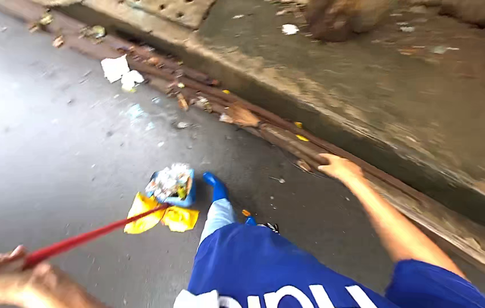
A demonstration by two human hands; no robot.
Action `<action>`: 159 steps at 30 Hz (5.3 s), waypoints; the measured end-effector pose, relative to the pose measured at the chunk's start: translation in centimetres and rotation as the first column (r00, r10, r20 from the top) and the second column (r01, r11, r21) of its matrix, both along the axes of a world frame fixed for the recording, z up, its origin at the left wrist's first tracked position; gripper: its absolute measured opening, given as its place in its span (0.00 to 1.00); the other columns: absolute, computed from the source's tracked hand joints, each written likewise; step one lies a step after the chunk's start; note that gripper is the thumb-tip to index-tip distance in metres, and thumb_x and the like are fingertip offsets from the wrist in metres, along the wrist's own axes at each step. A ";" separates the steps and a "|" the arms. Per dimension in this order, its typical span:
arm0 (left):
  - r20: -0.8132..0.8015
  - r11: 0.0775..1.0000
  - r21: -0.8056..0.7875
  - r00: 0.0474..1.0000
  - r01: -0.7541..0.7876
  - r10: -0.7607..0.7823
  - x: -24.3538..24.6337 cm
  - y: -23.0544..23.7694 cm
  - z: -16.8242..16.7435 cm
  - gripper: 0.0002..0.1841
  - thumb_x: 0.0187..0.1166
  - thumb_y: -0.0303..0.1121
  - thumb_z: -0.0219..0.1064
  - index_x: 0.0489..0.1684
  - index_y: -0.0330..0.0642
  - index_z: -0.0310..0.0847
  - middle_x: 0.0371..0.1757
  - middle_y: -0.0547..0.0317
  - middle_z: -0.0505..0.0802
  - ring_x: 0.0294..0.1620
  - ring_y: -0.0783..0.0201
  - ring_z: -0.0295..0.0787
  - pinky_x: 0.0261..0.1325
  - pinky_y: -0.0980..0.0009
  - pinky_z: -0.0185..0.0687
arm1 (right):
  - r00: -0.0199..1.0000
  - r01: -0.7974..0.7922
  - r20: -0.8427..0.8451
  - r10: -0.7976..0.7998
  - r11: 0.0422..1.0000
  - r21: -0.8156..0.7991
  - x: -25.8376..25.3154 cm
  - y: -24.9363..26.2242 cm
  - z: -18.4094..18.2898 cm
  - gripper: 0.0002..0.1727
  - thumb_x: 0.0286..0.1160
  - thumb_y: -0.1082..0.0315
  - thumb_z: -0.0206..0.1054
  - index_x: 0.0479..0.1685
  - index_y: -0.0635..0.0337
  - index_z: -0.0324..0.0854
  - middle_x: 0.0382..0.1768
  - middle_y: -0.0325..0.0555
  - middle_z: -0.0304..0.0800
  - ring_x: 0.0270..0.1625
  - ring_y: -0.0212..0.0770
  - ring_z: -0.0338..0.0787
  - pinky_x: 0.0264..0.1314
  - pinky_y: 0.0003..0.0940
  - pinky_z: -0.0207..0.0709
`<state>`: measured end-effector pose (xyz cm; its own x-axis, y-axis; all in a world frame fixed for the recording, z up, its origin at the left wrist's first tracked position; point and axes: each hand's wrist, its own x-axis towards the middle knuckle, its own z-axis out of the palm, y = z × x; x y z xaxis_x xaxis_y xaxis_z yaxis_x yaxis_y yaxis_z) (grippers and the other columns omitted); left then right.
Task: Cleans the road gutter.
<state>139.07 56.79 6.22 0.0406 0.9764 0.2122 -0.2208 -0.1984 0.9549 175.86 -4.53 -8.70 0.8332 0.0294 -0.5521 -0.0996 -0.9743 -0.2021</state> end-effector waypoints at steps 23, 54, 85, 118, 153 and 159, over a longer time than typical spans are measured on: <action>-0.587 0.917 -0.392 0.787 -0.071 -0.190 32.0 20.4 -11.1 0.11 0.71 0.18 0.71 0.46 0.34 0.77 0.52 0.55 0.88 0.45 0.71 0.87 0.43 0.72 0.86 | 0.922 -0.318 -0.312 0.231 0.911 -0.262 32.5 41.0 1.3 0.33 0.88 0.63 0.57 0.93 0.54 0.60 0.73 0.75 0.80 0.75 0.77 0.79 0.73 0.76 0.68; -0.469 0.693 -0.410 0.789 -0.593 0.398 39.4 26.5 -11.3 0.10 0.69 0.16 0.73 0.44 0.33 0.81 0.40 0.55 0.90 0.29 0.71 0.83 0.30 0.75 0.79 | 0.473 -0.869 -0.502 0.724 0.478 -0.129 43.8 63.6 5.7 0.35 0.87 0.60 0.61 0.95 0.38 0.59 0.72 0.66 0.85 0.72 0.72 0.84 0.72 0.74 0.70; -0.512 0.721 -0.375 0.779 -0.582 0.363 56.7 72.9 -7.3 0.12 0.74 0.18 0.71 0.52 0.29 0.76 0.44 0.53 0.87 0.38 0.71 0.83 0.41 0.73 0.81 | 0.756 -0.650 -0.198 0.624 0.750 -0.123 73.6 106.2 12.4 0.31 0.88 0.60 0.62 0.91 0.40 0.67 0.72 0.71 0.83 0.73 0.79 0.80 0.71 0.82 0.64; -0.494 0.962 -0.218 0.869 -0.164 0.037 55.6 79.5 -8.3 0.16 0.57 0.10 0.73 0.33 0.38 0.73 0.41 0.65 0.90 0.50 0.75 0.89 0.60 0.70 0.87 | 0.647 -0.758 -0.478 0.594 0.569 -0.318 59.8 115.5 8.1 0.33 0.88 0.60 0.56 0.94 0.44 0.60 0.72 0.68 0.83 0.72 0.71 0.84 0.69 0.72 0.74; -0.562 0.966 -0.189 0.826 -0.178 0.042 56.8 79.4 -11.6 0.10 0.65 0.15 0.73 0.37 0.28 0.76 0.52 0.47 0.92 0.53 0.66 0.90 0.61 0.64 0.84 | 0.657 -0.719 -0.446 0.608 0.682 -0.131 61.4 113.8 8.5 0.33 0.87 0.60 0.61 0.93 0.38 0.62 0.74 0.64 0.84 0.73 0.71 0.84 0.72 0.75 0.71; -0.560 0.957 -0.173 0.823 -0.232 0.098 57.3 79.5 -11.9 0.10 0.61 0.14 0.72 0.35 0.27 0.75 0.49 0.46 0.93 0.51 0.66 0.90 0.59 0.66 0.85 | 0.742 -0.670 -0.183 0.645 0.696 -0.258 68.5 115.9 14.6 0.31 0.89 0.61 0.60 0.92 0.40 0.65 0.71 0.71 0.84 0.71 0.78 0.82 0.69 0.80 0.67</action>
<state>196.34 136.29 -5.72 -0.0826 0.9964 -0.0197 0.3597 0.0482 0.9318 244.38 111.41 5.92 0.6198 0.3847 -0.6840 0.5865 -0.8062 0.0780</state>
